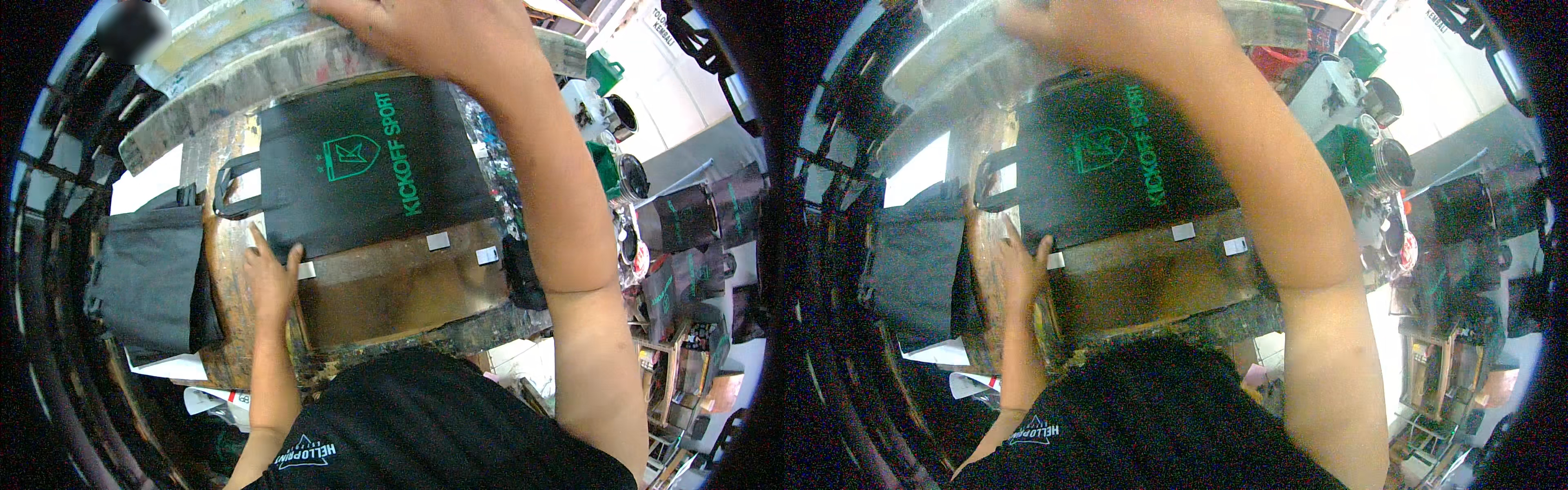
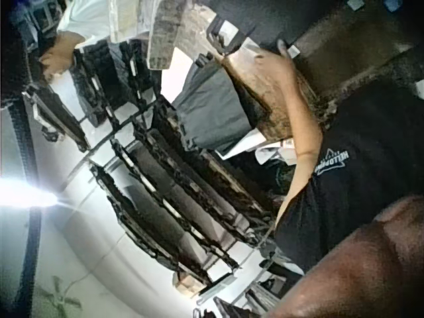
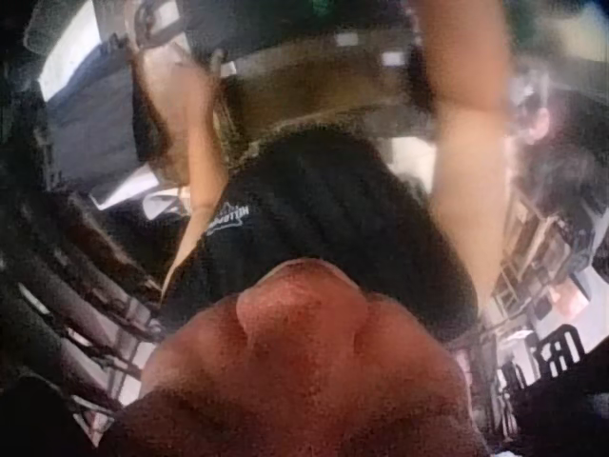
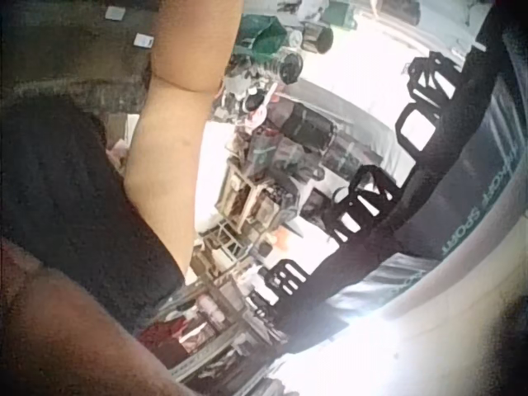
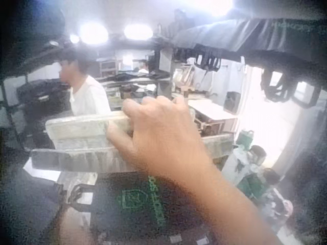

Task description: The person performs screen-printing on black tote bags using a squeegee and a screen frame. They place a bag on the printing bed, lower the frame, spread green ink across the screen with the squeegee, lift the frame, and move the printed bag to a pile.

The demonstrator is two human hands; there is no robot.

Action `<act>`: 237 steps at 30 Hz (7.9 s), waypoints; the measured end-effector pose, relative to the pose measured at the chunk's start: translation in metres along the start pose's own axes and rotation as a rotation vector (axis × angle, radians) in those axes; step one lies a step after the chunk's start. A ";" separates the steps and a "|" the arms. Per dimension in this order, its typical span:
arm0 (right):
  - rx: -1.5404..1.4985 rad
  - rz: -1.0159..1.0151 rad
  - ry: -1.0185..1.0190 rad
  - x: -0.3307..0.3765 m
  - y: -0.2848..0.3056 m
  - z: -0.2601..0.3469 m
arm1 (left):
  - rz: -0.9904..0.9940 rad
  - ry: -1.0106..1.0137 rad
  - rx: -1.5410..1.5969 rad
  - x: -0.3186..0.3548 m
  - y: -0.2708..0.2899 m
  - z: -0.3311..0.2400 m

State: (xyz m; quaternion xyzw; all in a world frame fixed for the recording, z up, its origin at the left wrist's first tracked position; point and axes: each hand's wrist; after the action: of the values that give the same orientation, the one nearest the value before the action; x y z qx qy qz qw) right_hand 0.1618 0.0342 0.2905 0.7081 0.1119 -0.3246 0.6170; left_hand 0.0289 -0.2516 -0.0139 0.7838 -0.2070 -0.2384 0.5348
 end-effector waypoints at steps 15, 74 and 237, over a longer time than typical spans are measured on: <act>0.062 0.012 -0.054 -0.025 0.018 0.000 | -0.211 -0.025 0.704 -0.142 0.112 0.074; 0.075 -0.220 0.038 -0.016 -0.012 -0.017 | -0.178 -0.120 -0.400 -0.074 0.163 0.192; 0.163 0.223 0.071 0.145 -0.224 -0.008 | -0.417 -0.671 -0.054 -0.134 -0.023 -0.069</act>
State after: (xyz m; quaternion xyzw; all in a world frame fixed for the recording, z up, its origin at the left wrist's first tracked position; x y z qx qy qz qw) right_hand 0.1500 0.0540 0.0245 0.7750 0.0274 -0.2369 0.5853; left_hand -0.0358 -0.1154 0.0063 0.6731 -0.2003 -0.5902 0.3981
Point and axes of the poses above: each hand's wrist, its own x-axis away from the middle knuckle, its own y-axis out of the back of the hand, z = x × y, and after that the axes turned 2 degrees about x, right-handed
